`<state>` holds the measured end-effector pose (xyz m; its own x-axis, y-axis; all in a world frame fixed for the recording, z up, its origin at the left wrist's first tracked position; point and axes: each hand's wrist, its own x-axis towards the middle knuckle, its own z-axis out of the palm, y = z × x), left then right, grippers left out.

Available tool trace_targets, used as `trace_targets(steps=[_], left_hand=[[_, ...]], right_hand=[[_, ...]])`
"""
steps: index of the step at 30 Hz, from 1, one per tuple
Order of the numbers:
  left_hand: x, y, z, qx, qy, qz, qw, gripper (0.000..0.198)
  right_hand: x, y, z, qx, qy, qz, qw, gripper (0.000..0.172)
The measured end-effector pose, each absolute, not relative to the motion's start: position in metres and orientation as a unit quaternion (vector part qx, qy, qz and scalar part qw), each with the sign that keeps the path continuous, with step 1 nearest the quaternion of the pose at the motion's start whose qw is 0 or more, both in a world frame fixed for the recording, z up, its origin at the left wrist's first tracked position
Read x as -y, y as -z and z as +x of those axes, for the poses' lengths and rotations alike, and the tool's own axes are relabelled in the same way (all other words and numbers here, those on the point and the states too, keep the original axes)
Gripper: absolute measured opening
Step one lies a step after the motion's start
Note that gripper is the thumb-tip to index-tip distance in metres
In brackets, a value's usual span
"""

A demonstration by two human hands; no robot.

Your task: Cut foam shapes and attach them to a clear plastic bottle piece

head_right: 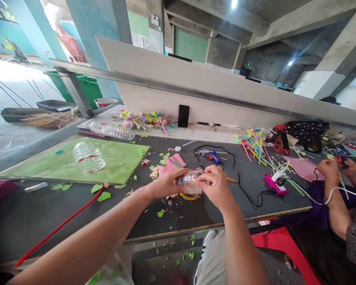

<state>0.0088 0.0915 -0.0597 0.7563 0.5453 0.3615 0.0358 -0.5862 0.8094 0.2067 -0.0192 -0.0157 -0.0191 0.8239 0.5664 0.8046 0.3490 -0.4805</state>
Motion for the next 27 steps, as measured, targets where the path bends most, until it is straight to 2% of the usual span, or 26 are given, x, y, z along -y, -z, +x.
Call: trace_targets(steps=[4, 7, 13, 17, 19, 23, 27], left_hand=[[-0.088, 0.058, 0.008, -0.135, -0.254, 0.849, 0.443, 0.064], [-0.084, 0.058, 0.008, -0.099, -0.237, 0.843, 0.473, 0.06], [-0.077, 0.057, 0.014, -0.043, -0.153, 0.794, 0.587, 0.056], [-0.078, 0.054, 0.014, -0.039, -0.128, 0.79, 0.598, 0.053], [-0.079, 0.054, 0.013, -0.045, -0.121, 0.78, 0.612, 0.051], [-0.081, 0.053, 0.011, -0.058, -0.123, 0.706, 0.695, 0.05], [-0.081, 0.051, 0.011, -0.047, -0.194, 0.595, 0.778, 0.052]], right_hand=[[0.029, 0.008, 0.198, 0.71, 0.084, -0.599, 0.361, 0.014], [0.032, 0.008, 0.191, 0.721, 0.092, -0.598, 0.339, 0.02], [0.03, 0.007, 0.189, 0.738, -0.089, -0.605, 0.285, 0.018], [0.033, -0.002, 0.19, 0.736, -0.201, -0.583, 0.279, 0.013], [0.035, -0.006, 0.193, 0.725, -0.245, -0.561, 0.316, 0.009], [0.04, -0.01, 0.197, 0.682, -0.302, -0.511, 0.427, 0.024], [0.038, -0.005, 0.195, 0.59, -0.286, -0.441, 0.613, 0.037]])
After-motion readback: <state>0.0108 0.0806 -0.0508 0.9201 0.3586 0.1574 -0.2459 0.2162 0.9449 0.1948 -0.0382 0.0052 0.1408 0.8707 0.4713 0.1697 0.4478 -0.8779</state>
